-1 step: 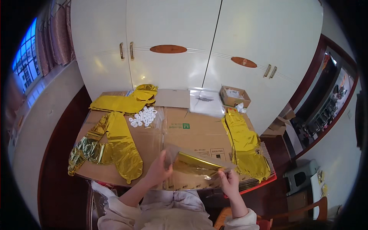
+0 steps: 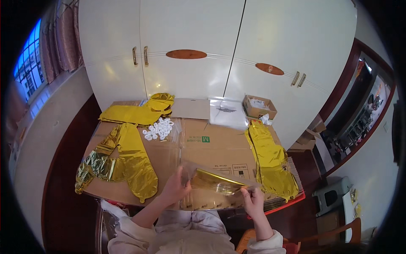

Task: Folding and organizing gold-colored foil sheets on a table.

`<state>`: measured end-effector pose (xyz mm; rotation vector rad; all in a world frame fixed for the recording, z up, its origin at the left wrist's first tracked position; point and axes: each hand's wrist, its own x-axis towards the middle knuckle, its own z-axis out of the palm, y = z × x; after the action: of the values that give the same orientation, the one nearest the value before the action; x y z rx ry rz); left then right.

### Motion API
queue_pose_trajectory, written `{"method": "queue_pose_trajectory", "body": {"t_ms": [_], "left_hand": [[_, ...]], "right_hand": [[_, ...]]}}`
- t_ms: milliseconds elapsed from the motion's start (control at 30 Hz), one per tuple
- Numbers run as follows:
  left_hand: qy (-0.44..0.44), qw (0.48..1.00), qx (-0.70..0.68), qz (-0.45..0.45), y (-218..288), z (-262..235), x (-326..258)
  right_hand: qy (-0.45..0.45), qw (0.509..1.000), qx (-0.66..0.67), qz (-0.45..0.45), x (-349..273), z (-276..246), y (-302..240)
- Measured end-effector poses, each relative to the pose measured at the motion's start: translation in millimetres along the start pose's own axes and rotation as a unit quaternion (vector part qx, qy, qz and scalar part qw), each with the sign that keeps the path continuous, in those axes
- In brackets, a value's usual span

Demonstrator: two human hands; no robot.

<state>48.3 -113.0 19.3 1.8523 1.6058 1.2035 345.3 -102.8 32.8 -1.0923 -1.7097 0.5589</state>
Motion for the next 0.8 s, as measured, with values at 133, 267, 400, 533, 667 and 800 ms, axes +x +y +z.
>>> {"method": "queue_pose_trajectory", "body": {"t_ms": [133, 267, 400, 533, 667, 800], "left_hand": [[0.02, 0.998, -0.027, 0.057, -22, 12, -3], [0.025, 0.991, -0.078, 0.106, -20, 5, 1], [-0.017, 0.996, -0.077, -0.04, -7, 2, 2], [-0.011, 0.997, -0.046, -0.058, -18, 15, -1], [0.025, 1.0, 0.009, -0.002, -19, 20, -1], [0.016, 1.0, -0.019, -0.011, -14, 19, 1]], "right_hand": [[-0.011, 0.994, 0.09, 0.059, 1, 11, 19], [-0.07, 0.987, 0.086, 0.117, 2, 5, 9], [-0.052, 0.98, 0.16, 0.103, 0, 15, 14], [-0.062, 0.984, 0.128, 0.108, -7, 19, 26], [-0.059, 0.985, 0.121, 0.107, -6, 23, 36], [-0.059, 0.986, 0.113, 0.106, -4, 23, 42]]}}
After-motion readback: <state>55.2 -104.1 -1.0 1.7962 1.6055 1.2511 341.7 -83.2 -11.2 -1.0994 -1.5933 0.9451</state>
